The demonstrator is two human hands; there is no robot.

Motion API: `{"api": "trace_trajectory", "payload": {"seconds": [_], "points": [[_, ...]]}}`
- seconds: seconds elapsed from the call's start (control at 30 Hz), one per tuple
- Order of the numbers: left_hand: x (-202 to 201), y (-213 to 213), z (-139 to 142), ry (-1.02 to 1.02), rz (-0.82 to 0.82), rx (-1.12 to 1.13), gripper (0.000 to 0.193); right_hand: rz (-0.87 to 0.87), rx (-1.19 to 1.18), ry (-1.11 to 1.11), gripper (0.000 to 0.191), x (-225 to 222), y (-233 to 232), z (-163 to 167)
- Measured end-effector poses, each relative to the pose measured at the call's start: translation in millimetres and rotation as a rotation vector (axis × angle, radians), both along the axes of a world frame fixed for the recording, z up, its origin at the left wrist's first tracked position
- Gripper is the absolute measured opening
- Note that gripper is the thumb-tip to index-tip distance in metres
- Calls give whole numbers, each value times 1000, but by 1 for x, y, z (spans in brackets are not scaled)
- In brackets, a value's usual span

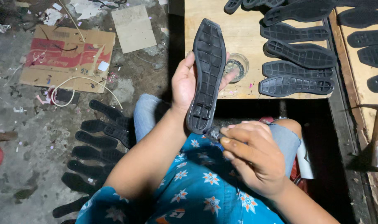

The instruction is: The person repeatedly picks up black shoe soles from a wooden table, dips a small cloth into a container of glue, and rubs the glue onto the sole surface. Finished soles are placed back on the table. The person wears flip-flops and works in a cluttered workshop.

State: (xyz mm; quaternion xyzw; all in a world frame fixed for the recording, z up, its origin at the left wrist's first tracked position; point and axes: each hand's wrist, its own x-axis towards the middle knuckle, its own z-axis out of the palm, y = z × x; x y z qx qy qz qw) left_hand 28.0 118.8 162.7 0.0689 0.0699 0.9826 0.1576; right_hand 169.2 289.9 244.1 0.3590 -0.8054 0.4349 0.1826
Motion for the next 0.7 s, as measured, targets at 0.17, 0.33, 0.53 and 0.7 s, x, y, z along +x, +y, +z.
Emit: {"api": "trace_trajectory", "payload": {"seconds": [0.17, 0.33, 0.53, 0.7], "points": [[5, 3, 11, 148, -49, 50, 50, -49, -54, -127, 22, -3, 2, -6], [21, 5, 19, 99, -124, 87, 54, -1, -95, -195, 18, -3, 10, -9], [40, 5, 18, 64, -241, -2, 53, -293, -204, -272, 17, -17, 16, -9], [57, 1, 11, -76, -360, 72, 49, -39, -119, -238, 16, -9, 23, -10]]}}
